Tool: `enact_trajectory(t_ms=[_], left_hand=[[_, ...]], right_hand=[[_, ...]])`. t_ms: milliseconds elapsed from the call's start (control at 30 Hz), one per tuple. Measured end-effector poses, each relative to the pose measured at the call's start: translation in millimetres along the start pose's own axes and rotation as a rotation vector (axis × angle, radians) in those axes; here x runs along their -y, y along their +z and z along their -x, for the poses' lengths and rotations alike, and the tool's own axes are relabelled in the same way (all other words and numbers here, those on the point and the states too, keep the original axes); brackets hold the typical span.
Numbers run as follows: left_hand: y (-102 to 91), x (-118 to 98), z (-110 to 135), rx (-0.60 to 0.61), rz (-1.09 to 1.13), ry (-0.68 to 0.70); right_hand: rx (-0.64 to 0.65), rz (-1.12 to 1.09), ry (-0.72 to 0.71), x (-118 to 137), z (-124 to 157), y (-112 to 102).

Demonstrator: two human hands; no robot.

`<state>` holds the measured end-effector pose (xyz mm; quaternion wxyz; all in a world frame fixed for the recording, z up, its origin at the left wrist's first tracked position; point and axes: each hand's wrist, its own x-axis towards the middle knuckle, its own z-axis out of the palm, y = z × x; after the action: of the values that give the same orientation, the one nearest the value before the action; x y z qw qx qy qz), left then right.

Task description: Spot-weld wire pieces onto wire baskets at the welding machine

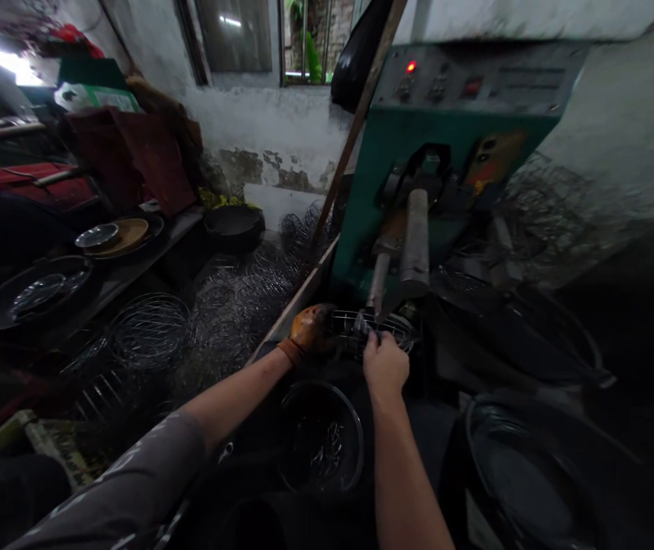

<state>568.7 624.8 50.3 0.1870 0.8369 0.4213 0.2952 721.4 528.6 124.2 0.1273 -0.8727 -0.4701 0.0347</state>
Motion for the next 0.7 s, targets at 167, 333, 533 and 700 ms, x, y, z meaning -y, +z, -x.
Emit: enact_trajectory(t_ms=[167,333,533,700], left_hand=[[2.5,-13.0,-6.9,0.022,-0.072,0.119],[11.9,-12.5,-13.1,0.017,-0.101,0.154],[16.0,-6.4,-16.5,0.035,-0.131,0.167],[14.0,-11.9,-15.8,0.057,-0.139,0.150]], right_hand=[[-0.052,0.018,0.050,-17.5,-8.2,-1.6],[-0.036,0.022,0.059,-25.0,-15.2,1.7],[-0.058,-0.038,0.056,-30.9,-19.0,8.1],[-0.117,-0.056,0.053,-38.6,-20.6,16.7]])
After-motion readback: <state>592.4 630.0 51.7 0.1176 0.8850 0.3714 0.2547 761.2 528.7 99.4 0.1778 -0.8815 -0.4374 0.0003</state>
